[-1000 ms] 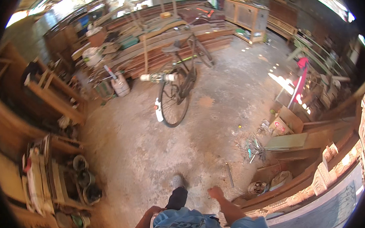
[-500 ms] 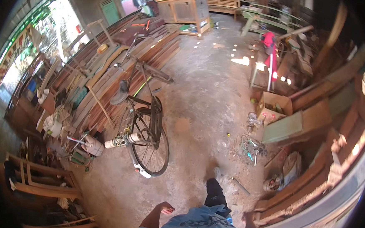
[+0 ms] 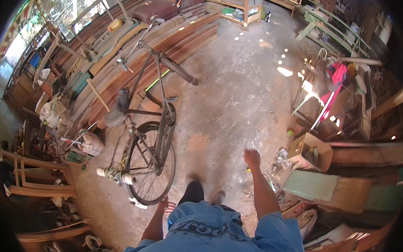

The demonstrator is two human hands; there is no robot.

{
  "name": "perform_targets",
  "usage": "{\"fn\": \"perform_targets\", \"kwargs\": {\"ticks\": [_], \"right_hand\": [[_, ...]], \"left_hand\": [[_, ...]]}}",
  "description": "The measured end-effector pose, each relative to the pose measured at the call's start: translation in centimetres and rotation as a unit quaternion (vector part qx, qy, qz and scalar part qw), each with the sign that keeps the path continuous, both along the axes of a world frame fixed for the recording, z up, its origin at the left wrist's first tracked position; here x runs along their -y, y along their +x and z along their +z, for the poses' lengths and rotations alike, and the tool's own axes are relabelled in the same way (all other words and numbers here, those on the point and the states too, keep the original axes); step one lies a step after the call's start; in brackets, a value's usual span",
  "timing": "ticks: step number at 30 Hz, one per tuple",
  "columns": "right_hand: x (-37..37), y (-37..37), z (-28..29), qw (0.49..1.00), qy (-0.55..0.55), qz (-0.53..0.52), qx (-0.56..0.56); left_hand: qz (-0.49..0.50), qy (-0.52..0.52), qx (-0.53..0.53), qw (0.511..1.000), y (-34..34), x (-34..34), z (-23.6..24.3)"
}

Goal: The person walks through a cluttered workshop, picks up a small metal object, and sits on the floor to inspect it. They then stand and use a bench grinder to sharpen the object, holding it against the spinning wheel with both hands.

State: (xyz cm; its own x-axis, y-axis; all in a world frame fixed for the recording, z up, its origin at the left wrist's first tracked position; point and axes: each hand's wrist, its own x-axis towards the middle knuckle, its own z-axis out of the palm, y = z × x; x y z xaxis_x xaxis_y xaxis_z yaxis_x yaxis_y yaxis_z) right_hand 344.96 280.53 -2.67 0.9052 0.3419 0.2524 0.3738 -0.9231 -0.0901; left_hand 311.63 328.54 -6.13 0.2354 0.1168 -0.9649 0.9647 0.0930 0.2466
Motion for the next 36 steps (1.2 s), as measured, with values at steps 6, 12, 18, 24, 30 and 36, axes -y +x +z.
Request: {"fn": "perform_targets", "kwargs": {"ticks": [6, 12, 18, 24, 30, 36], "right_hand": [[-7.1, 22.5, 10.9, 0.939, 0.252, -0.12, -0.2], [-1.5, 25.4, -3.9, 0.915, -0.025, -0.182, -0.36], [7.8, 13.5, -14.9, 0.693, 0.157, -0.525, -0.469], [7.7, 16.8, -18.8, 0.826, 0.146, -0.37, -0.399], [11.7, 49.4, -21.7, 0.895, 0.028, -0.125, -0.428], [9.1, 100.1, -9.7, 0.939, -0.189, -0.029, -0.285]], "left_hand": [[-0.013, 0.066, -0.042, 0.997, 14.1, 2.8, -3.2], [-0.165, 0.106, 0.01, 0.98, 37.5, 1.9, -6.7], [-0.431, 0.145, 0.419, 0.786, 72.1, 1.1, -1.6], [-0.169, 0.102, 0.334, 0.922, 99.4, 3.2, 2.6], [0.139, -0.546, 0.154, 0.812, 111.5, 4.6, -1.9], [0.025, 0.016, 0.059, 0.998, 112.0, 5.6, -1.3]]}}
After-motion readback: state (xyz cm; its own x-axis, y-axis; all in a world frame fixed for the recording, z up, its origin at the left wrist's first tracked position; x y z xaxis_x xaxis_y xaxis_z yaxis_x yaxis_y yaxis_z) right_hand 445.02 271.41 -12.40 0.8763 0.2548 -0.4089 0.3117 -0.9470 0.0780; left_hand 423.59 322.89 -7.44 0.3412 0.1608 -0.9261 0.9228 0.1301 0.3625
